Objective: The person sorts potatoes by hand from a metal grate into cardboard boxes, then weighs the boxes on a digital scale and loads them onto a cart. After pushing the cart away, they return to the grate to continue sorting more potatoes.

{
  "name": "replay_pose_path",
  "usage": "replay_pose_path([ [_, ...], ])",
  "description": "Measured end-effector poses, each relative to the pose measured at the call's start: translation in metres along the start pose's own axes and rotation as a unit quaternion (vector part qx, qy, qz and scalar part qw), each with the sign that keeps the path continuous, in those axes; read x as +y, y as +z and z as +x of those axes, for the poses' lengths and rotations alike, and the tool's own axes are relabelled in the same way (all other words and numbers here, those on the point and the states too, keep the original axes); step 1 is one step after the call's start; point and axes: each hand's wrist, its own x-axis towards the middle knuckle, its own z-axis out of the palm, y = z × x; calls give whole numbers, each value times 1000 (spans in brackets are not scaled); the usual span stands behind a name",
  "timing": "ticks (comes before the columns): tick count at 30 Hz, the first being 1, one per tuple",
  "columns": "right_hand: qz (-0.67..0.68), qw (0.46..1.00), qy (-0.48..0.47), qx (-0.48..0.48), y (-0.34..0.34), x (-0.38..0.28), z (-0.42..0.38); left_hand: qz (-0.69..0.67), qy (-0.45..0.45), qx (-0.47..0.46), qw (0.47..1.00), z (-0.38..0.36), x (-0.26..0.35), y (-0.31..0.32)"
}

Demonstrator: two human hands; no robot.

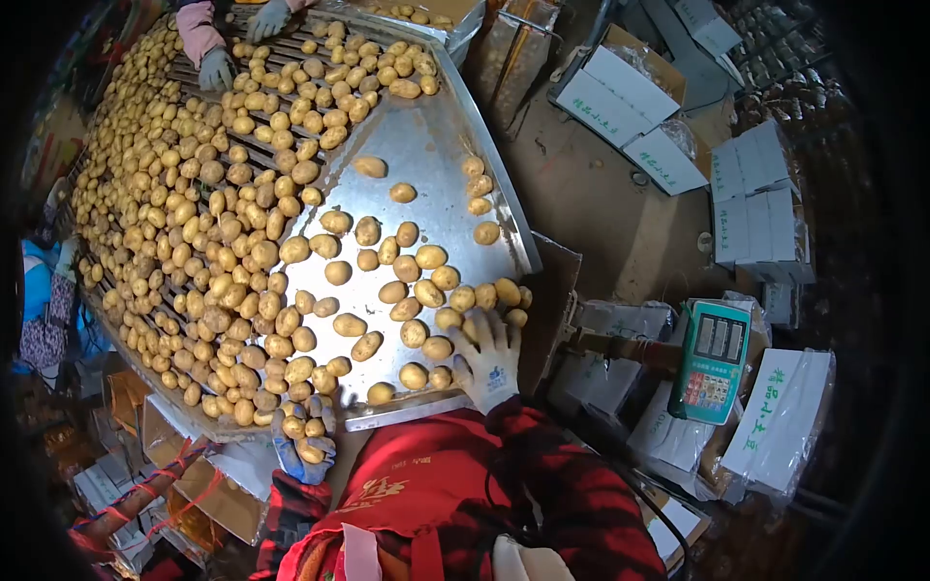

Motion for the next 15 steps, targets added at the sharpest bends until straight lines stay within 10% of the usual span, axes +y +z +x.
replay_pose_path([
  [5, 38, 994, -82, -62, 16, -34, 6, 10, 31, 30, 999, -31, -5, -27],
  [10, -29, 995, 69, 63, 9, -31, 25, 7, 1, -28, 1000, -60, 10, -45],
  [15, 174, 973, -147, 25, 34, -175, 56, -3, 18, -10, 1000, -74, 14, -50],
])
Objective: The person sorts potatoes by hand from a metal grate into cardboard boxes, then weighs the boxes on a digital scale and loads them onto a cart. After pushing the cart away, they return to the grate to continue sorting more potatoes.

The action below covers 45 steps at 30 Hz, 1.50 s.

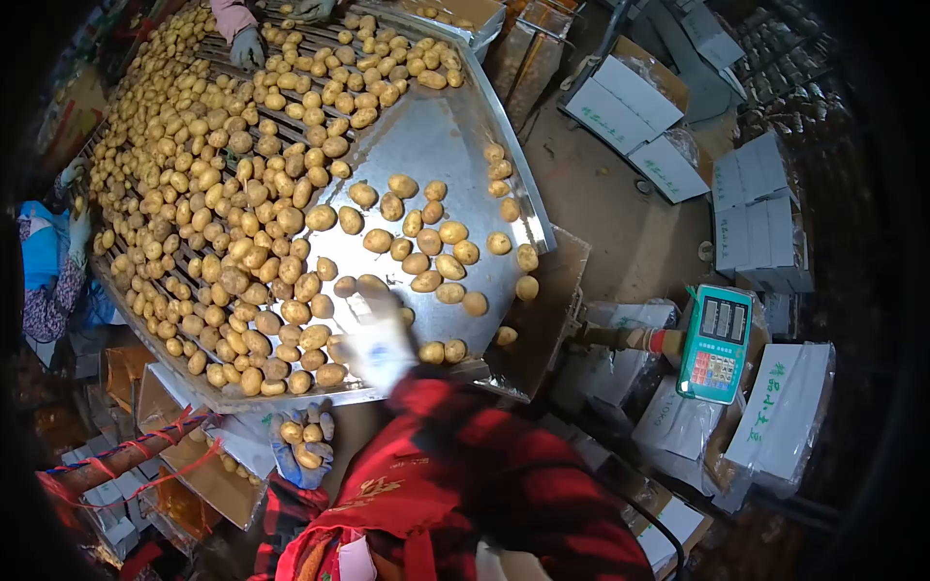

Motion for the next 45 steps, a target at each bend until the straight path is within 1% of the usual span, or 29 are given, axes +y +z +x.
replay_pose_path([
  [1, -12, 998, -46, -51, 24, -26, 11, -9, -3, -17, 1000, 0, 2, -2],
  [3, 14, 987, -157, -29, 52, -70, 43, -17, -6, -34, 999, -3, 7, -5],
  [5, 51, 975, -214, -16, 95, -76, 38, -15, 10, -22, 1000, -9, 15, 1],
  [6, 44, 974, -221, -29, 84, -73, 33, -19, 9, -28, 999, -12, 19, 3],
  [7, -10, 976, -197, -88, 81, -69, 27, -14, 9, -29, 999, -16, 24, 10],
  [9, -37, 987, -109, -114, 63, -50, 4, -44, 34, 4, 998, -27, 25, 16],
  [11, -48, 995, -62, -66, 39, -21, -19, -27, 46, 3, 999, -30, 30, 4],
  [13, -76, 993, 15, -92, 15, 10, -40, -45, 23, 5, 999, -28, 30, 4],
  [15, -178, 983, 38, -16, -9, 34, -59, -38, 28, 10, 999, -25, 24, -13],
  [16, -205, 973, 104, -27, -19, 32, -66, -34, 35, 13, 999, -22, 23, -21],
  [17, -203, 974, 101, -27, -27, 20, -60, -31, 41, 16, 999, -19, 20, -27],
  [19, -122, 990, 70, -22, -34, 1, -46, 28, 3, -17, 999, -10, 15, -26],
  [20, -102, 994, -26, 0, -16, 2, -44, 1, -24, -20, 1000, -6, 11, -16],
  [21, -76, 991, -105, -45, -8, 4, -35, 1, -19, -22, 1000, -7, 7, -9],
  [23, -115, 984, -62, -118, 14, 26, -32, -10, -28, -6, 1000, -9, 2, 9],
  [24, -130, 988, -6, -77, 21, 41, -33, 13, -10, 22, 1000, -14, 3, 13],
  [25, -139, 986, 78, -49, 15, 45, -28, 11, -2, 22, 1000, -18, 7, 8],
  [27, -182, 976, 100, 60, -18, 48, -19, -23, 22, 41, 999, -31, 19, -7],
  [28, -180, 977, 94, 58, -29, 51, -5, -12, 42, 57, 997, -36, 23, -10],
  [30, -139, 988, 33, 65, -42, 59, 25, -29, 60, 42, 997, -39, 29, -16],
  [33, -124, 981, -45, 140, -33, 81, 102, -66, 81, 32, 994, -35, 29, -13],
  [35, -167, 977, -63, 118, -18, 96, 157, -33, 84, 34, 995, -28, 23, -10],
  [37, -173, 980, -36, 93, 13, 110, 209, -15, 105, 26, 994, -15, 12, 6],
  [38, -182, 980, -26, 76, 33, 121, 225, -9, 92, 37, 995, -9, 9, 14],
  [39, -191, 980, -16, 58, 49, 127, 237, -4, 79, 49, 996, -5, 4, 20],
  [40, -170, 984, 44, -19, 47, 124, 244, -14, 72, 41, 996, -1, 1, 24],
  [41, -204, 979, 26, 7, 56, 130, 248, -24, 65, 34, 997, 3, -2, 29],
  [44, -171, 984, -30, 47, 52, 141, 236, -37, 70, 42, 996, 3, -5, 19],
  [45, -133, 990, -46, 23, 43, 144, 231, -50, 79, 48, 994, 4, -4, 18],
])
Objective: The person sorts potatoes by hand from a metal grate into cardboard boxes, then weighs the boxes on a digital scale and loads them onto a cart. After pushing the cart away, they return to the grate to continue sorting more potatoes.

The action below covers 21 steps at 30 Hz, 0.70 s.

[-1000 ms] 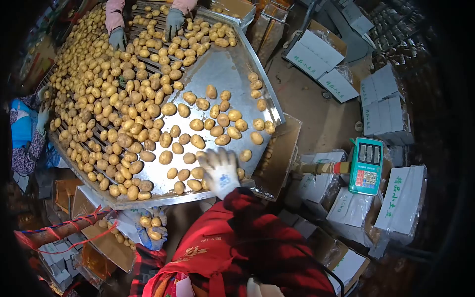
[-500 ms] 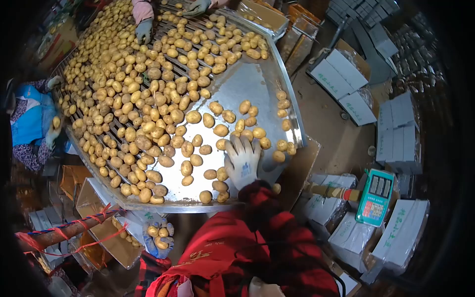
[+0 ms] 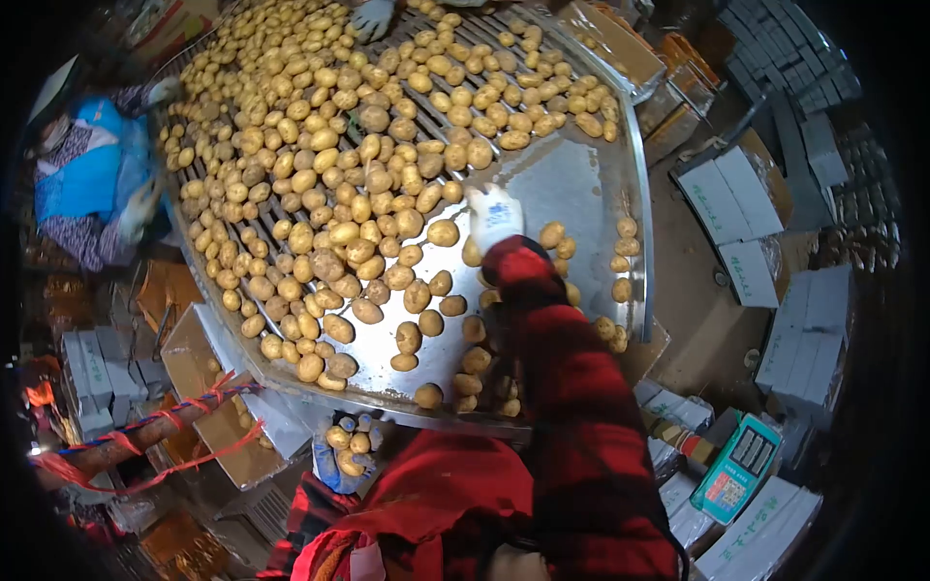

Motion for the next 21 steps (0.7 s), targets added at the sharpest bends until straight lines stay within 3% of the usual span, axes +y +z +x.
replay_pose_path([
  [2, 161, 983, 9, 85, -7, 3, -16, -20, 23, 5, 1000, -2, 3, 3],
  [3, 347, 918, 189, 20, -30, -15, -20, -17, 48, 31, 998, 0, 5, 7],
  [4, 503, 785, 357, -51, -59, -32, -28, -22, 61, 31, 997, -1, 4, 10],
  [6, 752, 557, 346, -67, -73, -26, -62, -34, 85, 30, 995, -1, 4, 14],
  [8, 827, 410, 378, -65, -81, -42, -81, -51, 88, 12, 995, 1, 6, 14],
  [10, 753, 527, 375, -119, -93, -54, -78, -44, 88, -1, 995, 4, 5, 14],
  [12, 688, 609, 352, -179, -71, -57, -56, -20, 80, -18, 996, 6, 2, 11],
  [13, 653, 662, 339, -140, -81, -82, -42, -22, 85, -20, 996, 7, 0, 16],
  [14, 530, 826, 183, -54, -68, -98, -31, -20, 79, -26, 996, 10, -3, 24],
  [15, 428, 902, 54, -4, -65, -117, -18, -20, 78, -29, 996, 11, -4, 31],
  [16, 319, 943, -81, 46, -60, -138, -11, -37, 76, -47, 995, 15, -2, 28],
  [19, 175, 936, -288, -103, -21, -191, -40, -79, 106, -55, 990, 15, 1, 32],
  [20, 214, 923, -302, -102, -18, -192, -53, -78, 131, -48, 987, 12, 0, 41],
  [21, 321, 900, -292, -32, -6, -189, -67, -41, 190, 25, 981, 7, -3, 53],
])
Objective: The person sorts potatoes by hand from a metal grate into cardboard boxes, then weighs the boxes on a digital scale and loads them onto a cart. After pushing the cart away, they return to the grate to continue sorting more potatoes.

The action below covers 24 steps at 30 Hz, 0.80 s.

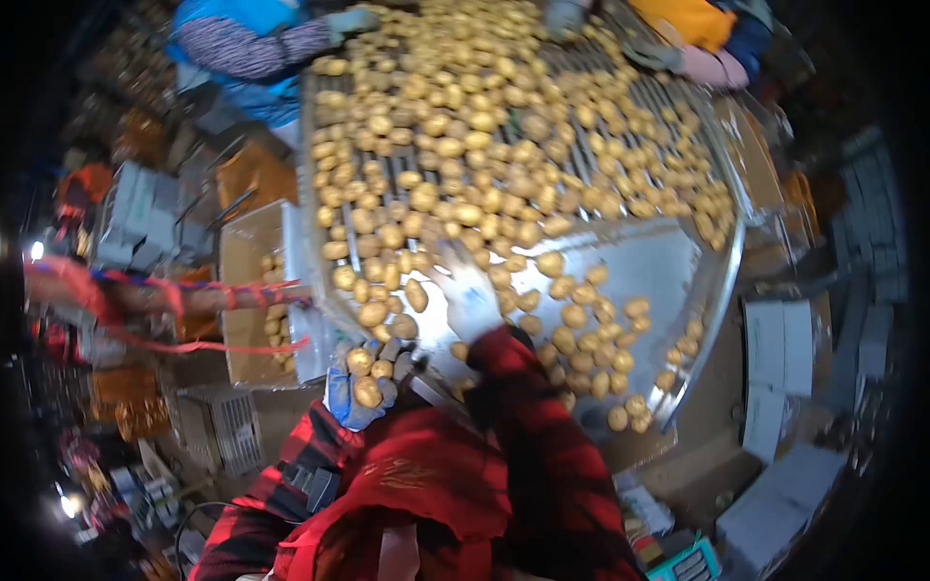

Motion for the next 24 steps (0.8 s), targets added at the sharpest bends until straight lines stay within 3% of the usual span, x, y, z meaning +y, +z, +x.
replay_pose_path([
  [1, 22, 999, 28, 25, -2, -7, -11, -53, -26, -113, 992, -2, 10, -11],
  [2, 101, 991, 89, -24, -21, -18, -13, -17, -1, -102, 995, -10, 17, -12],
  [3, 64, 989, 126, 42, -38, -45, -19, 17, 21, -88, 996, -17, 22, -12],
  [5, 193, 953, 226, 59, -46, -43, -52, 71, 59, -102, 990, -33, 35, -14],
  [6, 388, 844, 371, -7, -61, -57, -56, 138, 76, -114, 981, -40, 42, -16],
  [7, 544, 720, 427, -55, -73, -91, -38, -34, 20, -153, 987, -46, 56, -30],
  [9, 497, 716, 471, -134, -63, -131, -21, 128, 114, -147, 974, -50, 65, -41],
  [10, 446, 781, 413, -144, -43, -146, -15, 124, 122, -153, 973, -52, 72, -48],
  [12, 305, 890, 276, -198, -15, -187, 18, -20, 68, -193, 979, -53, 90, -61],
  [13, 257, 904, 246, -237, 6, -198, 26, -39, 66, -178, 981, -56, 98, -69],
  [15, 122, 971, 66, -197, 42, -229, 49, 49, 145, -186, 970, -63, 121, -89],
  [16, 60, 979, -22, -192, 57, -247, 62, -14, 141, -99, 985, -75, 128, -90],
  [17, -57, 974, -94, -196, 75, -267, 73, -51, 120, -91, 987, -77, 144, -104],
  [19, -88, 938, -5, -336, 104, -312, 98, -50, 148, -142, 977, -82, 176, -132],
  [20, -32, 934, 38, -355, 135, -315, 104, -51, 163, -115, 979, -92, 192, -140],
  [21, 12, 962, 5, -272, 180, -302, 90, -41, 193, -78, 977, -111, 209, -134],
  [23, 112, 920, 108, -359, 213, -330, 120, 33, 247, -76, 966, -135, 245, -153],
  [24, 157, 920, 103, -344, 229, -334, 125, 18, 238, -65, 969, -138, 258, -163],
])
